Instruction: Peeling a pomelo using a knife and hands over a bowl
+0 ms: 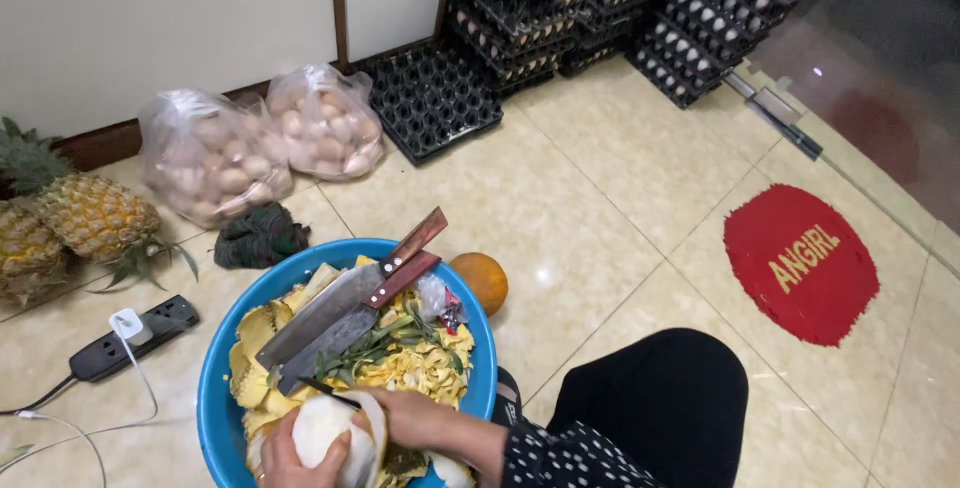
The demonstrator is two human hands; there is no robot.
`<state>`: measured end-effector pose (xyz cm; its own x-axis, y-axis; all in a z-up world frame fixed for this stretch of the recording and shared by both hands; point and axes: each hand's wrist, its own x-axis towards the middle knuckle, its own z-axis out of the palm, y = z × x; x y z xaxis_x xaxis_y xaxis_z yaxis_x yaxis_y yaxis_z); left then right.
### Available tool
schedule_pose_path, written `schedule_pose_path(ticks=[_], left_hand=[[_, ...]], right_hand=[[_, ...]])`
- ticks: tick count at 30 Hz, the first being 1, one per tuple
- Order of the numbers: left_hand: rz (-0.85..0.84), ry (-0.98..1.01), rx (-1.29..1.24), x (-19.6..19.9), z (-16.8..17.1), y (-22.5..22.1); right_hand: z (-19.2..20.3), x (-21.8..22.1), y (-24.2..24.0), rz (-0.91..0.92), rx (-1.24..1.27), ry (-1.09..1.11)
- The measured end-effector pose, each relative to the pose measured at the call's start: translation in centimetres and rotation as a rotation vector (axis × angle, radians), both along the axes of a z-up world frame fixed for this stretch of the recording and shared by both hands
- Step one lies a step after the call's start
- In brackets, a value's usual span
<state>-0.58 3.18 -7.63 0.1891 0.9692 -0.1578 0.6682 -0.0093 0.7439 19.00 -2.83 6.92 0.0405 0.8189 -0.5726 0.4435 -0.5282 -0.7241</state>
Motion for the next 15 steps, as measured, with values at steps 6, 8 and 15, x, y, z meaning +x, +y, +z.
schedule_pose_path(ticks=[6,8,15], left_hand=[[-0.037,-0.059,0.092,0.5,3.8,-0.6],[0.005,-0.098,0.060,0.8,4.8,-0.5],[0.133,-0.389,-0.110,-0.3,7.1,-0.8]], right_hand=[[0.5,0.8,-3.3,-0.030,-0.110,0.020],[-2.2,0.4,-2.2,-0.140,-0.045,0.093],[-5.3,-1.0,1.5,-0.439,0.118,0.312]])
